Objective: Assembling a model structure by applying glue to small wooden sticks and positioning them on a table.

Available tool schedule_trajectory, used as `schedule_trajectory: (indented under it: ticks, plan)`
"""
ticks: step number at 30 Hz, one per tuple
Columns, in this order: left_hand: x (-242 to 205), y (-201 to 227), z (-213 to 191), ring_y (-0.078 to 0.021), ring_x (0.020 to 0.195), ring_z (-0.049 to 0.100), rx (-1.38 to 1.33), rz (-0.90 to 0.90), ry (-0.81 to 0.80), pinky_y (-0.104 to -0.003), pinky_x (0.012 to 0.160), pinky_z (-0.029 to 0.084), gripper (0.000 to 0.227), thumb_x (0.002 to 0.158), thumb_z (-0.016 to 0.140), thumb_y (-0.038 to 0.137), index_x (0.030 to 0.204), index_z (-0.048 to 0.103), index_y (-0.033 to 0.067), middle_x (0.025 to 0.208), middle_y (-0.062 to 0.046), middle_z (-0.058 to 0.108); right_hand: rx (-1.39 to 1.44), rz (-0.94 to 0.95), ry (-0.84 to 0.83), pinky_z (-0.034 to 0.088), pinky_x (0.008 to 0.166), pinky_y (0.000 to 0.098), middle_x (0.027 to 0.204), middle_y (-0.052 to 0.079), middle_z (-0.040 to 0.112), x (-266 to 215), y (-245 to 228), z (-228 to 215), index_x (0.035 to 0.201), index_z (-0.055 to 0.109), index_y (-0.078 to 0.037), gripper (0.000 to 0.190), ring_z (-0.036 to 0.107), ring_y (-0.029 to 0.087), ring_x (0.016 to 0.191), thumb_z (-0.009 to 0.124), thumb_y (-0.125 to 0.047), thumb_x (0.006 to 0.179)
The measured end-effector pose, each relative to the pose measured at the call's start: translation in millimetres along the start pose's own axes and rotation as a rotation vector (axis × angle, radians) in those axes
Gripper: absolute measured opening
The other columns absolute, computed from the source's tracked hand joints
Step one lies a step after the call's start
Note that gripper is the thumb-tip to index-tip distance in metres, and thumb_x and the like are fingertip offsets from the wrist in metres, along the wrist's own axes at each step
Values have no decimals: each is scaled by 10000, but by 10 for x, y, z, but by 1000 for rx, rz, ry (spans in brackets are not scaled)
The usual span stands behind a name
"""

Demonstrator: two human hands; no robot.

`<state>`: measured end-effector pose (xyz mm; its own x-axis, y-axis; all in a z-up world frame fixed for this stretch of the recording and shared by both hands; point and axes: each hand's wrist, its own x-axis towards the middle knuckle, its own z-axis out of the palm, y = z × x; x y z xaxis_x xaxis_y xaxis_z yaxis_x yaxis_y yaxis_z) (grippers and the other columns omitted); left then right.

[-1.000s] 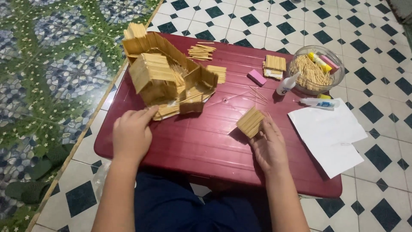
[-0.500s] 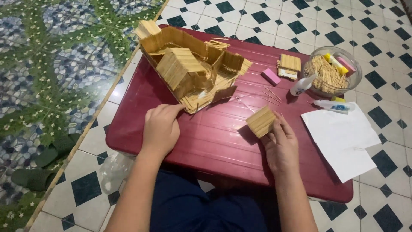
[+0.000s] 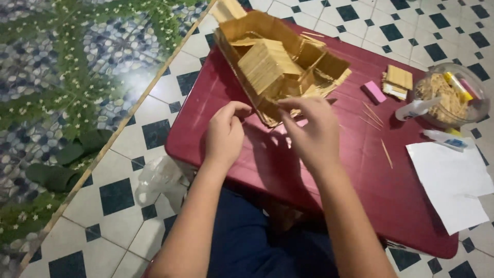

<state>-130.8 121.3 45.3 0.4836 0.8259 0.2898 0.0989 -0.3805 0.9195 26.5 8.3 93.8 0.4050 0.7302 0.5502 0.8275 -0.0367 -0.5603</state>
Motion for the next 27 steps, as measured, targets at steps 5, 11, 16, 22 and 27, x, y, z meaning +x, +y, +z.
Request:
schedule_trajectory:
  ticks: [5, 11, 16, 22, 27]
  plan:
    - [-32, 1, -23, -337, 1036, 740, -11, 22, 1, -460, 930, 583, 439, 877, 426, -65, 1067, 752, 160, 974, -97, 773, -108, -2, -96, 512, 937, 333, 914, -81, 779, 99, 122, 19, 1059, 819, -263, 217, 664, 181, 997, 880, -195, 862]
    - [-26, -23, -29, -337, 1105, 709, 108, 109, -33, -470, 959, 540, 498, 890, 455, -33, 1180, 770, 222, 1092, -64, 772, -125, 82, -132, 517, 913, 332, 884, -19, 783, 134, 17, -3, 1051, 814, -196, 181, 646, 227, 966, 844, -206, 872]
    - [-27, -34, -24, -351, 1136, 697, 163, 124, -41, -476, 967, 526, 524, 898, 465, -32, 1247, 768, 215, 1154, -81, 766, -166, 58, -156, 487, 888, 358, 887, -31, 781, 124, 54, 21, 1048, 810, -221, 167, 629, 237, 942, 847, -254, 887]
    - [-37, -103, -13, -312, 1130, 712, 192, 149, -35, -445, 957, 525, 492, 906, 474, -5, 1212, 775, 236, 1124, -49, 779, -199, -14, -213, 444, 896, 357, 916, -33, 782, 153, 50, -55, 1070, 797, -203, 172, 620, 241, 986, 815, -202, 898]
    - [-39, -95, -1, -321, 1148, 709, 189, 168, -34, -463, 964, 523, 479, 906, 478, -2, 1222, 763, 217, 1143, -62, 780, -184, -58, -180, 452, 879, 361, 922, -37, 780, 153, 47, -50, 1061, 799, -207, 167, 627, 234, 971, 833, -166, 903]
